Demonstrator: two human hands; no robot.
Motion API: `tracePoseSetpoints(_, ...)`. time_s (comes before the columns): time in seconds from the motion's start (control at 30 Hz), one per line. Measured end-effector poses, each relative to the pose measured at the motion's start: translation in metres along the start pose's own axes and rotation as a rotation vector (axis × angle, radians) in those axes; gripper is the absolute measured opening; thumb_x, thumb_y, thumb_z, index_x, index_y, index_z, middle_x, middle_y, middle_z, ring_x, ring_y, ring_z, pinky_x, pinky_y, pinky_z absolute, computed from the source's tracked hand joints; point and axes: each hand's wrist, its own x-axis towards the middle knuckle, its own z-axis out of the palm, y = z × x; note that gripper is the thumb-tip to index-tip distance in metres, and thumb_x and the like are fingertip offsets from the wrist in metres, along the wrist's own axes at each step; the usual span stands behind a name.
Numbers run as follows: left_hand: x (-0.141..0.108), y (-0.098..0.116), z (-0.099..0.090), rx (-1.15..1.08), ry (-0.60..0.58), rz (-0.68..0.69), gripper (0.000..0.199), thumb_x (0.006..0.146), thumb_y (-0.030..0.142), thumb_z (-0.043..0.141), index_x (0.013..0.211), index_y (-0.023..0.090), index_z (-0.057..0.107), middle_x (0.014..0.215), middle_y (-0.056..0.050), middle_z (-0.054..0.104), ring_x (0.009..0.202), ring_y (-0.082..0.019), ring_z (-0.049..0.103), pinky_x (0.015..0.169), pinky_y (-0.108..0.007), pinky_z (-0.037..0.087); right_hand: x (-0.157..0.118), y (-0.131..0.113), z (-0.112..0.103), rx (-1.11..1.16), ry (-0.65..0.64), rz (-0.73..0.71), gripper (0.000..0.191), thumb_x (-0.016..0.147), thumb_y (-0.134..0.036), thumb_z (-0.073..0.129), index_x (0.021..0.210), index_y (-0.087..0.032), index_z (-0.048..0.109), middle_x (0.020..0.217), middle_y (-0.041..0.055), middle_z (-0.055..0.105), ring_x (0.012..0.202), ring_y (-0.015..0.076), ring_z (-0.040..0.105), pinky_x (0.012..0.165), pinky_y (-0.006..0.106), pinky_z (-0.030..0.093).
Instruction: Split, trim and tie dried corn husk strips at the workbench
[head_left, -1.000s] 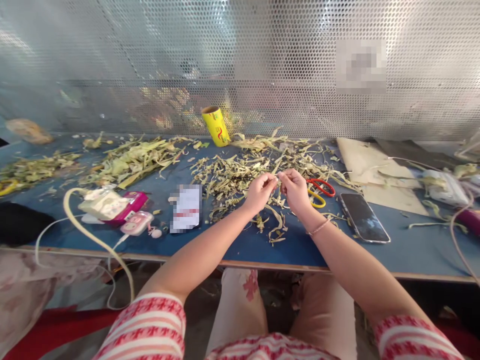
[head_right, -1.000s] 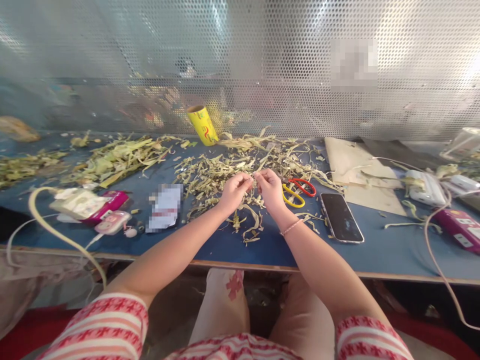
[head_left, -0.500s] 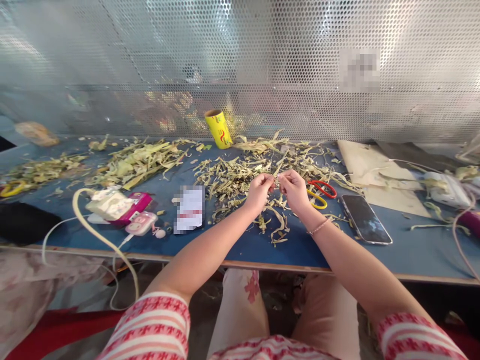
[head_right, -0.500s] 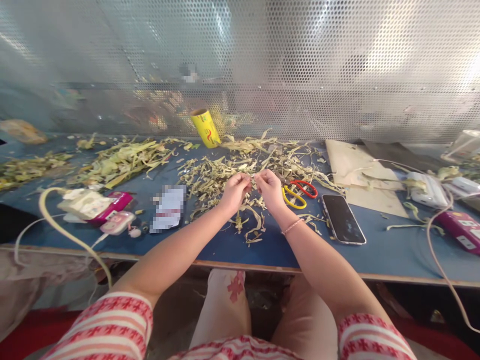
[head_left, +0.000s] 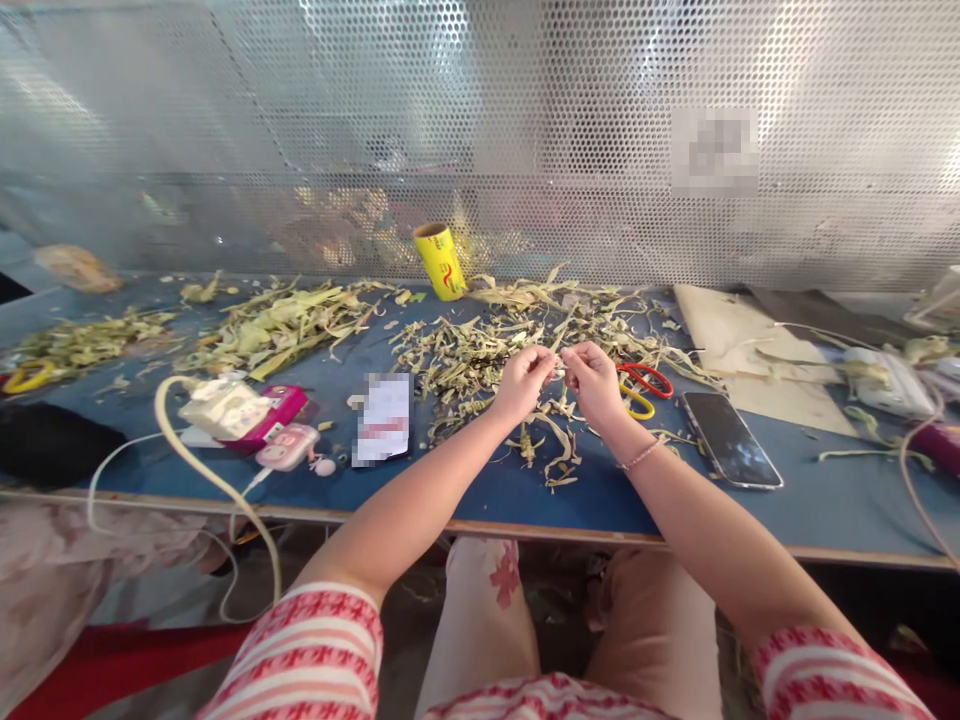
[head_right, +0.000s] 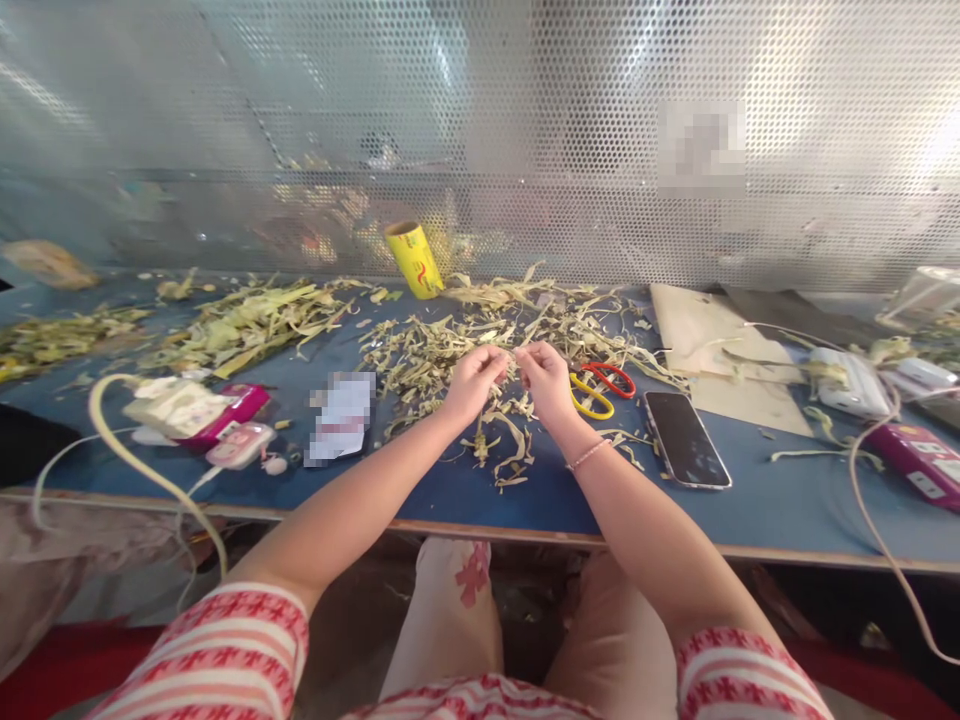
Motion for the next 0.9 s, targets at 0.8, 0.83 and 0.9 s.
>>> tracePoseSetpoints(0.8,0.005,-0.006,-0.001,0.055,0.069,-0.058,0.024,0.081,0.038,0.06,0.072,0.016,0.056,0.059,0.002,0.054,0.055,-0.01,0.051,0.058,-0.024,0.041,0.007,0.006,-0.003,0.045,-0.069,0.153,0.044,0.064,-0.059,0.072,0.067,-0.02,0.051,0.05,-0.007,0.048,0.046,0.0066,0.043,0.045,0.021,0.035)
tracePoseSetpoints(0.83,0.006,-0.007,-0.001,0.052,0.064,-0.065,0.025,0.081,0.039,0.06,0.072,0.016,0.056,0.059,0.002,0.055,0.055,-0.01,0.051,0.058,-0.024,0.041,0.007,0.006,-0.003,0.035,-0.077,0.146,0.044,0.062,-0.058,0.073,0.068,-0.02,0.051,0.051,-0.007,0.048,0.046,0.0065,0.043,0.045,0.02,0.035)
tracePoseSetpoints(0.9,0.008,-0.009,-0.003,0.042,0.048,-0.069,0.026,0.079,0.041,0.062,0.073,0.016,0.057,0.06,0.001,0.056,0.055,-0.011,0.052,0.057,-0.025,0.042,0.009,0.008,-0.004,0.012,-0.09,0.116,0.043,0.062,-0.057,0.074,0.07,-0.02,0.053,0.051,-0.0071,0.049,0.046,0.0065,0.043,0.045,0.02,0.035)
